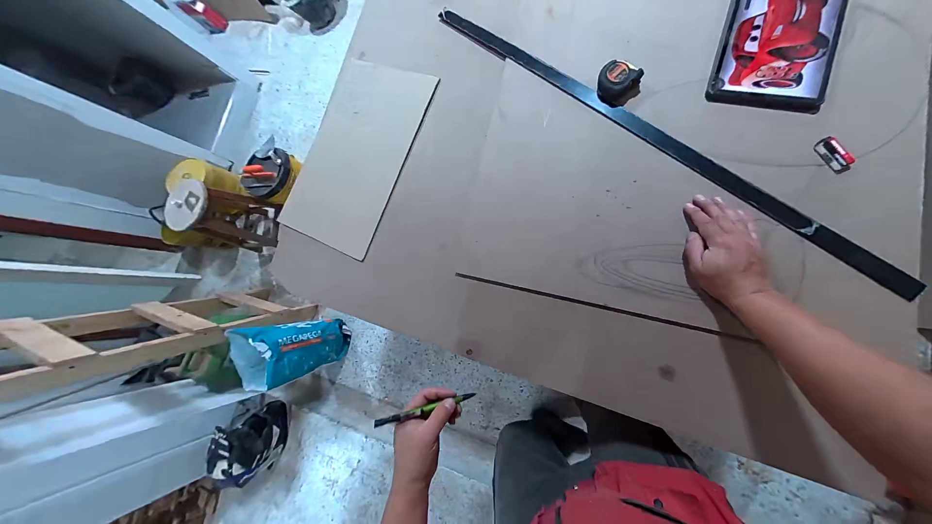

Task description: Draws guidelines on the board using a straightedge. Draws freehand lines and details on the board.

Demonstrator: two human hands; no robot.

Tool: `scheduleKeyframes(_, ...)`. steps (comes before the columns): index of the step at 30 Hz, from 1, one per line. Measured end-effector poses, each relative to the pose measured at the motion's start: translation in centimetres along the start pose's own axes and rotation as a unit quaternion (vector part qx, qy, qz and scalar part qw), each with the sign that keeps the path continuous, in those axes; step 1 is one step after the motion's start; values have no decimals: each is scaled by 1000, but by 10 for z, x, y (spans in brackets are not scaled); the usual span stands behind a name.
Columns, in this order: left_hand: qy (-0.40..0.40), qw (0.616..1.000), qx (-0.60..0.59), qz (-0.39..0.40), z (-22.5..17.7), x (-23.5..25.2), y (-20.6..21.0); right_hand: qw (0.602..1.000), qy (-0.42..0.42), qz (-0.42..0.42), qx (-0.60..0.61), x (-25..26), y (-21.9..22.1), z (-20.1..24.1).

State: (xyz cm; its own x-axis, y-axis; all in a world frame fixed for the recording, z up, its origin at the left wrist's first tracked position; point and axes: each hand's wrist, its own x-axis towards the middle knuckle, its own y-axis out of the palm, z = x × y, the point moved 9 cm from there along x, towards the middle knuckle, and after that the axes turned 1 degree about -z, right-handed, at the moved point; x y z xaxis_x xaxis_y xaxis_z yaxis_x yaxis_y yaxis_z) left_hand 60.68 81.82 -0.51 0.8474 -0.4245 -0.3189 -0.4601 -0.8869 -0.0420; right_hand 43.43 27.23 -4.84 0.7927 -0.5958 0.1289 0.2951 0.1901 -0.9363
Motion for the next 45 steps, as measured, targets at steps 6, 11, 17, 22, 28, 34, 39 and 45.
scheduleKeyframes(6,41,986,78,144,-37,164,67,989,140,-16,-44,-10,14,8)
scheduleKeyframes(11,121,958,71,249,-63,274,159,982,177,-20,-61,-12,11,0)
scheduleKeyframes(17,143,937,95,305,-71,315,225,981,183,-17,-57,-11,8,0)
scheduleKeyframes(22,174,923,108,326,-77,331,245,981,188,-17,-50,-10,7,1)
scheduleKeyframes(28,204,911,123,336,-77,325,237,982,182,-30,-49,-11,7,-1)
scheduleKeyframes(34,202,923,117,304,-78,331,238,982,183,-34,-43,-12,8,-3)
scheduleKeyframes(39,201,930,132,279,-79,335,238,982,181,-39,-41,-12,9,-6)
scheduleKeyframes(45,213,926,149,272,-80,333,239,983,173,-44,-35,-13,12,-11)
